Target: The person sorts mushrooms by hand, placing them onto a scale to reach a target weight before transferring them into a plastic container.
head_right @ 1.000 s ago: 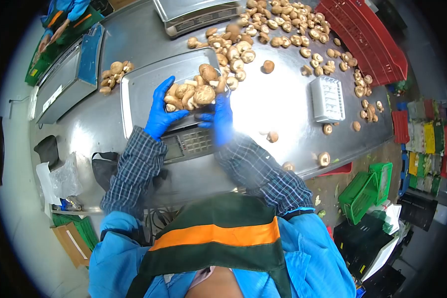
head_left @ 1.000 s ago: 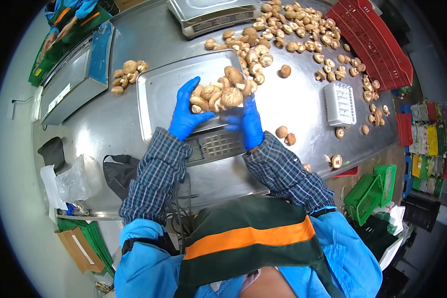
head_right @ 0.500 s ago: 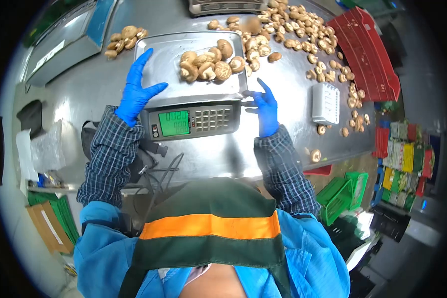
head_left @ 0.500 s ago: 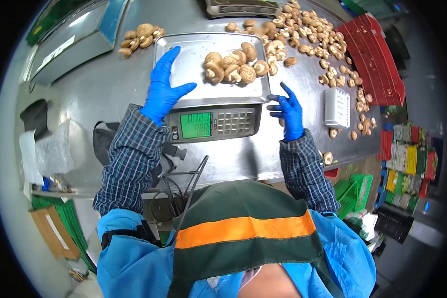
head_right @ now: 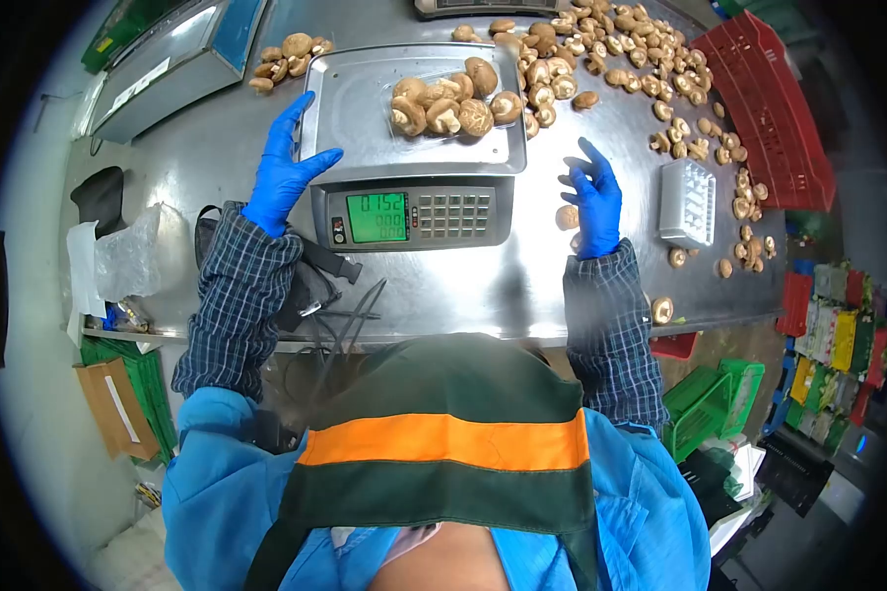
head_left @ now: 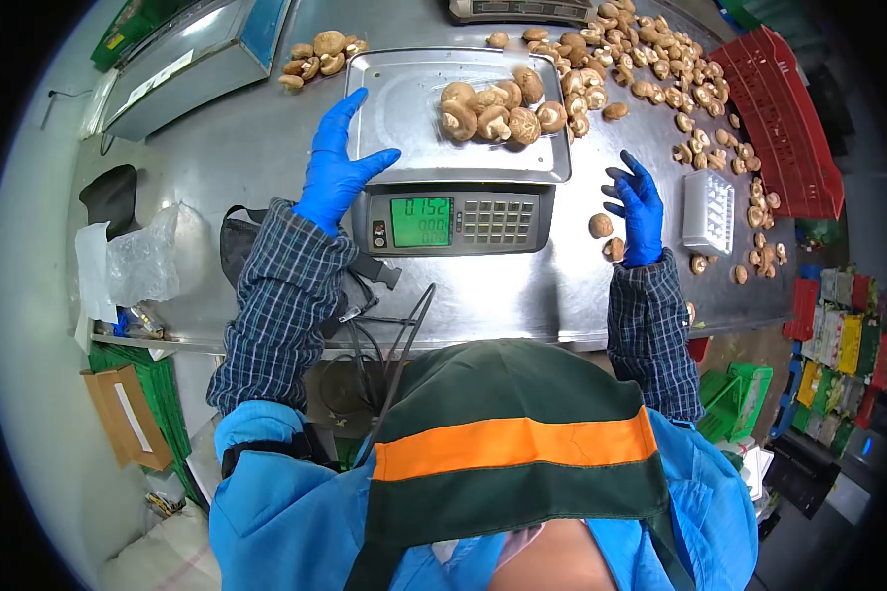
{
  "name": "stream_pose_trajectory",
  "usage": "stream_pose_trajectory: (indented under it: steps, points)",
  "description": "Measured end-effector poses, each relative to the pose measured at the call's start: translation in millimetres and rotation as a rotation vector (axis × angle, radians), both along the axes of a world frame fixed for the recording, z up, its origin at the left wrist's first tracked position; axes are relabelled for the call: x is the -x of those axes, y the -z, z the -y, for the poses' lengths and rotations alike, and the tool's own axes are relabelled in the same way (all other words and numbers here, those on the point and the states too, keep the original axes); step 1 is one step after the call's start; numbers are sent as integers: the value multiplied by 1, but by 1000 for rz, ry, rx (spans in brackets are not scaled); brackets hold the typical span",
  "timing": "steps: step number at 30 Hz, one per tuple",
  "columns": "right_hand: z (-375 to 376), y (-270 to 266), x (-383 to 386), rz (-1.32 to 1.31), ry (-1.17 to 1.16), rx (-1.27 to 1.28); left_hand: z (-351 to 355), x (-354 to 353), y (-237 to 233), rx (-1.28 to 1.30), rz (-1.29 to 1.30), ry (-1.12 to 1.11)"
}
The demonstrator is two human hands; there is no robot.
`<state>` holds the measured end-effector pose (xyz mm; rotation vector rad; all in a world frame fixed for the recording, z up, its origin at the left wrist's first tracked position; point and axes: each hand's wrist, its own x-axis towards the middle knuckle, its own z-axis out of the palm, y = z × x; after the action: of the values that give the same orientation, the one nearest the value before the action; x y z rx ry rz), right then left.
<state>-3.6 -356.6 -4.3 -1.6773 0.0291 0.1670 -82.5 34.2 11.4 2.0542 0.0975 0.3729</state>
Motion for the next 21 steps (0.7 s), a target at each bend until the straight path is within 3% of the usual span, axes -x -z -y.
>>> stream_pose_trajectory:
  steps: [6,12,15,17,21]
  points:
    - [6,12,-26,124,16,65,26,-30,-1,-183,42,80]
    - [-48,27,-80,506,-50,282,73,-70,8,-396,107,127]
    - [-87,5,-96,623,-90,372,78,-89,11,-458,111,153]
    - [-107,15,-116,709,-135,314,83,-103,13,-542,165,191]
    - [-128,30,-132,596,-376,445,92,-137,15,-585,-145,266]
